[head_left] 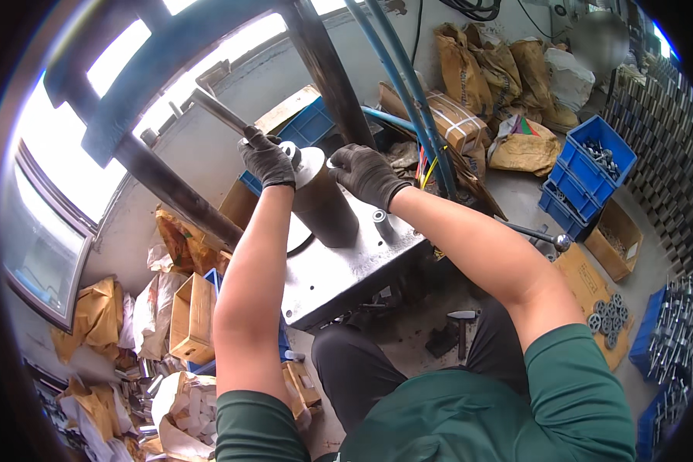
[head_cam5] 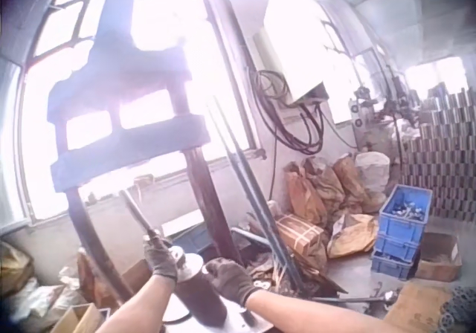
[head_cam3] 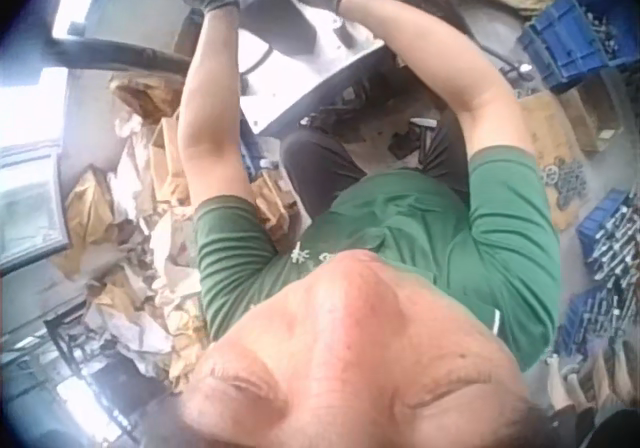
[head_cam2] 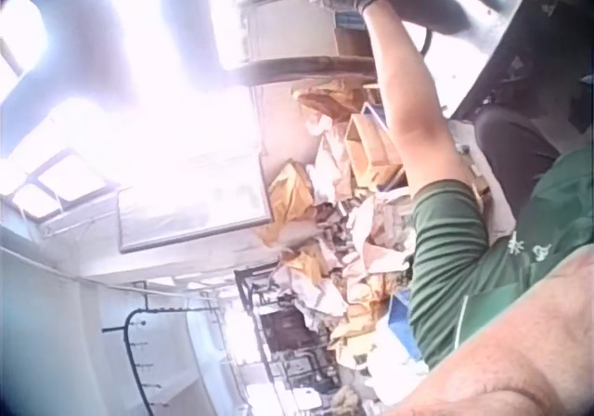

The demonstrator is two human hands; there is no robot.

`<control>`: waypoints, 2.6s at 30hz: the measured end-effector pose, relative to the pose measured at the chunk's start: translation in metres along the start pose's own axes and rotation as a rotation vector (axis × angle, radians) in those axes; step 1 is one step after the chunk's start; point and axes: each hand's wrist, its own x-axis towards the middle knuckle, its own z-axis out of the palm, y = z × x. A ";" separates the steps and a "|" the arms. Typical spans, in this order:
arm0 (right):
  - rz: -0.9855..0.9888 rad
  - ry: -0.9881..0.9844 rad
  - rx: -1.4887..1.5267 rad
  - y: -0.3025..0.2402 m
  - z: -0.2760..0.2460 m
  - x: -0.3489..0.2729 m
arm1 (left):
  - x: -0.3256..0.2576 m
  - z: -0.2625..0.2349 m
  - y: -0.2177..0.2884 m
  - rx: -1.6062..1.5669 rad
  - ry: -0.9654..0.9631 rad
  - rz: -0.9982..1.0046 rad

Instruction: Using a hydraulic or manual press machine to assemble or shape metal components.

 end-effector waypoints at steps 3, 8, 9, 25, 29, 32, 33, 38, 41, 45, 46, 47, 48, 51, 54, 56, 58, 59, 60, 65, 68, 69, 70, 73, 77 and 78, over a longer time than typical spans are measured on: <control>-0.105 0.055 -0.049 0.001 0.018 0.016 | 0.020 -0.009 0.018 -0.134 0.093 0.005; -0.034 -0.056 -0.263 -0.011 0.042 0.044 | 0.038 -0.021 0.038 -0.348 0.252 -0.089; 0.039 -0.127 -0.344 -0.014 0.044 0.047 | 0.037 -0.020 0.039 -0.350 0.257 -0.080; -0.196 -0.414 -0.820 -0.083 -0.234 -0.188 | 0.023 0.012 0.039 -0.354 -0.007 -0.227; 0.084 -0.622 -1.020 -0.065 -0.283 -0.211 | 0.026 0.019 0.029 -0.315 0.003 -0.103; -0.011 -0.489 -0.890 -0.037 -0.273 -0.210 | 0.030 0.017 0.025 -0.244 -0.034 -0.072; -0.084 -0.444 -0.857 -0.028 -0.267 -0.203 | 0.031 0.018 0.024 -0.231 -0.046 -0.086; -0.254 0.075 -0.708 0.003 -0.250 -0.115 | 0.027 0.022 0.031 -0.198 -0.055 -0.128; -0.172 0.095 -0.647 0.013 -0.237 -0.069 | 0.023 0.022 0.037 -0.210 -0.082 -0.116; -0.047 0.058 -0.763 0.020 -0.232 -0.049 | 0.025 0.024 0.038 -0.168 -0.126 -0.129; -0.072 0.059 -0.763 0.021 -0.233 -0.049 | 0.027 0.026 0.038 -0.137 -0.151 -0.122; -0.051 0.021 -0.779 0.022 -0.235 -0.051 | 0.029 0.029 0.037 -0.099 -0.174 -0.147; -0.029 -0.018 -0.796 0.022 -0.237 -0.054 | 0.031 0.031 0.037 -0.110 -0.176 -0.113; -0.040 -0.059 -0.799 0.018 -0.245 -0.065 | 0.034 0.041 0.036 0.029 -0.225 -0.051; -0.094 -0.059 -0.845 0.010 -0.247 -0.083 | 0.034 0.049 0.037 0.231 -0.287 -0.054; -0.074 -0.071 -0.808 0.001 -0.250 -0.105 | 0.035 0.053 0.037 0.281 -0.291 -0.034; -0.030 -0.111 -0.774 -0.009 -0.256 -0.129 | 0.037 0.054 0.036 0.329 -0.292 -0.017; -0.032 -0.132 -0.755 -0.013 -0.258 -0.142 | 0.038 0.053 0.035 0.296 -0.287 -0.021; -0.044 -0.138 -0.736 -0.017 -0.260 -0.154 | 0.039 0.053 0.035 0.276 -0.279 -0.040; 0.008 -0.270 -0.756 -0.027 -0.268 -0.183 | 0.036 0.046 0.035 0.138 -0.245 -0.089; 0.075 -0.368 -0.783 -0.027 -0.269 -0.175 | 0.033 0.044 0.040 0.189 -0.253 -0.034; 0.089 -0.412 -0.795 -0.028 -0.270 -0.172 | 0.032 0.043 0.042 0.184 -0.248 -0.022; 0.098 -0.423 -0.802 -0.029 -0.272 -0.170 | 0.031 0.044 0.043 0.191 -0.258 -0.039; 0.154 -0.666 -0.865 -0.032 -0.276 -0.170 | 0.032 0.042 0.044 0.206 -0.265 -0.054; 0.150 -0.943 -0.637 -0.037 -0.278 -0.198 | 0.037 0.042 0.040 0.255 -0.272 -0.056; 0.148 -0.893 -0.643 -0.036 -0.276 -0.207 | 0.038 0.042 0.038 0.261 -0.264 -0.056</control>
